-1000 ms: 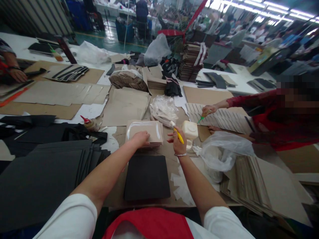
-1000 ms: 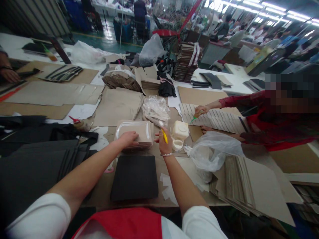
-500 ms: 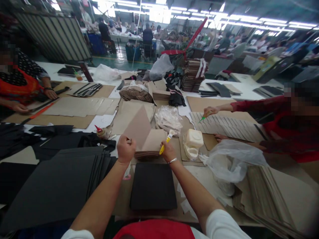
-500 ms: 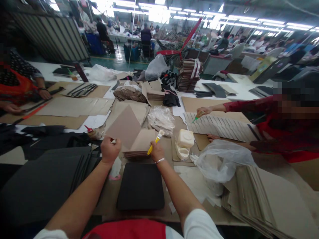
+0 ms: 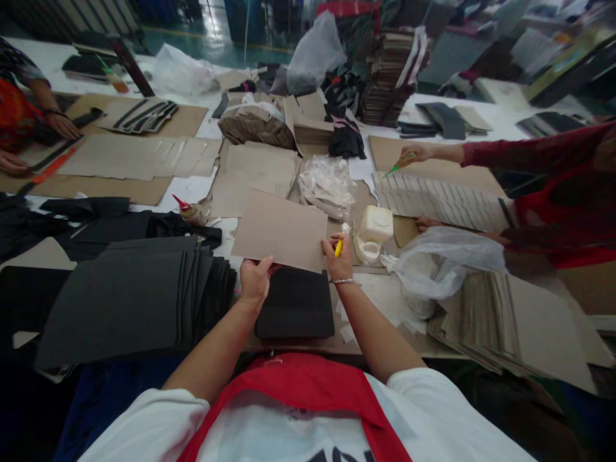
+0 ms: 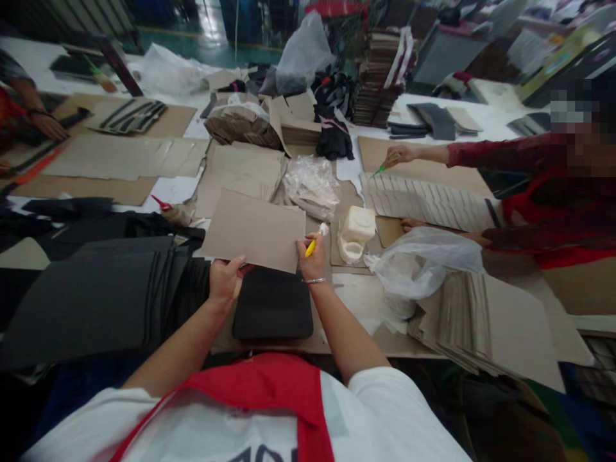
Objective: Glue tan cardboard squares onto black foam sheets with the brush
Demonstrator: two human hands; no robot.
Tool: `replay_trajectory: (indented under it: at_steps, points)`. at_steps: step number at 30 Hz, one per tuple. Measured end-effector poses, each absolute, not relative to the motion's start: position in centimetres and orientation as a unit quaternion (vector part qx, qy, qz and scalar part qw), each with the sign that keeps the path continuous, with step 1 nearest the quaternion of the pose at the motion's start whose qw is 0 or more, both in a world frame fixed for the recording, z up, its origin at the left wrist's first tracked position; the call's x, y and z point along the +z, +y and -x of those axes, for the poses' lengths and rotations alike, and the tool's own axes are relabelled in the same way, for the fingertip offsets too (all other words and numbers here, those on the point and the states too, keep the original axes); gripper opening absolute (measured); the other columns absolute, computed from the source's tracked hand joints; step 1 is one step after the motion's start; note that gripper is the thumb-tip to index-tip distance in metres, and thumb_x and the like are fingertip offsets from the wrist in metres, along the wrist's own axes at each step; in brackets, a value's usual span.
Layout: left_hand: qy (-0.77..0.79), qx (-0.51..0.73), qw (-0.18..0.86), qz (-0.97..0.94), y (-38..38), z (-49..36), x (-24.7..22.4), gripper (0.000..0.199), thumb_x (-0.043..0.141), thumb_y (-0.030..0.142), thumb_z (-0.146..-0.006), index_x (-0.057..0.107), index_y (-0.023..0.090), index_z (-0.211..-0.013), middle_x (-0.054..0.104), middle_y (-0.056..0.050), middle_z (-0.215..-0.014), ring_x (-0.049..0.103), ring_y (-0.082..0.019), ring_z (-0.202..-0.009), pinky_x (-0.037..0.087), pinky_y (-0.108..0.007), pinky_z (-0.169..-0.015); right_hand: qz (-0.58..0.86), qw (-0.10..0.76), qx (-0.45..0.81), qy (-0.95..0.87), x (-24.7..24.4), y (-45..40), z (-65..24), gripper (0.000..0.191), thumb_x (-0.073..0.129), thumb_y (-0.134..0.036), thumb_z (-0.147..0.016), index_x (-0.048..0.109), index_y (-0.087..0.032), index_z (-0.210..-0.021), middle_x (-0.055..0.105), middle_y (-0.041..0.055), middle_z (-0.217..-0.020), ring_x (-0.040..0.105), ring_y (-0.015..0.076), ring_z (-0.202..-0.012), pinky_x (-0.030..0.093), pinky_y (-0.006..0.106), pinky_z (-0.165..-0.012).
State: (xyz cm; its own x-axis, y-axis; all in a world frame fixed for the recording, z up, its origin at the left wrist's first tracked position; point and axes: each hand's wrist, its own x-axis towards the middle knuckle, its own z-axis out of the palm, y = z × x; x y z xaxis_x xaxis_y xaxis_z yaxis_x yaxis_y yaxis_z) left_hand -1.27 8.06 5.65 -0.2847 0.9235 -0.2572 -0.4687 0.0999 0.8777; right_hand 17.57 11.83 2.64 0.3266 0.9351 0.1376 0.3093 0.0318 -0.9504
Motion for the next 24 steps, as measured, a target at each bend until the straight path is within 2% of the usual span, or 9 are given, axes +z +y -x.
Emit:
replay_trajectory:
  at_steps: [3,6,10,14,18,24]
  points:
    - [0.486,0.619,0.585,-0.197,7.2,2.6,4.3,0.041,0.071,0.035,-0.063,0.055,0.022,-0.099,0.066,-0.001,-0.091,0.064,-0.014,-0.080,0.055,-0.030,-0.071,0.629,0.525,0.318,-0.476,2.6,9.7,-19.3,0.029,0.057,-0.040,-0.075,0.042,-0.022,-0.093,0.048,-0.0069,-0.067,0.049,0.0095,-0.061,0.044,0.023,-0.063]
    - [0.539,0.567,0.599,-0.167,5.6,4.6,2.5,0.037,0.066,0.046,-0.068,0.054,0.022,-0.093,0.064,0.002,-0.081,0.061,-0.011,-0.067,0.053,-0.026,-0.060,0.647,0.508,0.317,-0.473,2.1,6.6,-21.3,0.029,0.059,-0.040,-0.075,0.043,-0.022,-0.092,0.049,-0.0067,-0.067,0.049,0.0097,-0.060,0.044,0.024,-0.062]
    - [0.610,0.435,0.623,-0.224,2.5,6.3,-0.6,0.038,0.070,0.048,-0.062,0.059,0.016,-0.080,0.061,0.002,-0.068,0.056,-0.011,-0.056,0.046,-0.022,-0.050,0.678,0.443,0.307,-0.500,-0.3,1.6,-23.2,0.029,0.059,-0.043,-0.076,0.046,-0.022,-0.092,0.054,-0.0033,-0.072,0.053,0.0125,-0.063,0.046,0.028,-0.064]
    - [0.680,0.325,0.537,-0.378,0.1,6.8,-2.8,0.033,0.063,0.047,-0.067,0.063,0.014,-0.067,0.058,0.002,-0.058,0.051,-0.011,-0.054,0.040,-0.022,-0.050,0.704,0.359,0.290,-0.539,-3.8,-2.0,-23.6,0.031,0.055,-0.048,-0.078,0.048,-0.021,-0.091,0.059,0.0022,-0.077,0.058,0.0174,-0.069,0.048,0.033,-0.068]
    - [0.710,0.253,0.441,-0.488,-0.4,7.2,-3.3,0.028,0.058,0.042,-0.071,0.066,0.015,-0.067,0.063,-0.001,-0.063,0.055,-0.014,-0.063,0.039,-0.024,-0.059,0.731,0.299,0.246,-0.562,-6.0,-2.6,-23.3,0.035,0.049,-0.053,-0.081,0.050,-0.020,-0.092,0.062,0.0070,-0.082,0.060,0.0208,-0.074,0.048,0.035,-0.069]
    - [0.737,0.218,0.413,-0.488,-0.5,7.5,-4.1,0.030,0.054,0.042,-0.073,0.064,0.016,-0.064,0.062,-0.001,-0.061,0.056,-0.015,-0.064,0.037,-0.024,-0.060,0.708,0.285,0.207,-0.611,-7.4,-0.8,-22.7,0.038,0.043,-0.054,-0.084,0.052,-0.018,-0.091,0.063,0.0084,-0.081,0.059,0.0196,-0.072,0.047,0.033,-0.066]
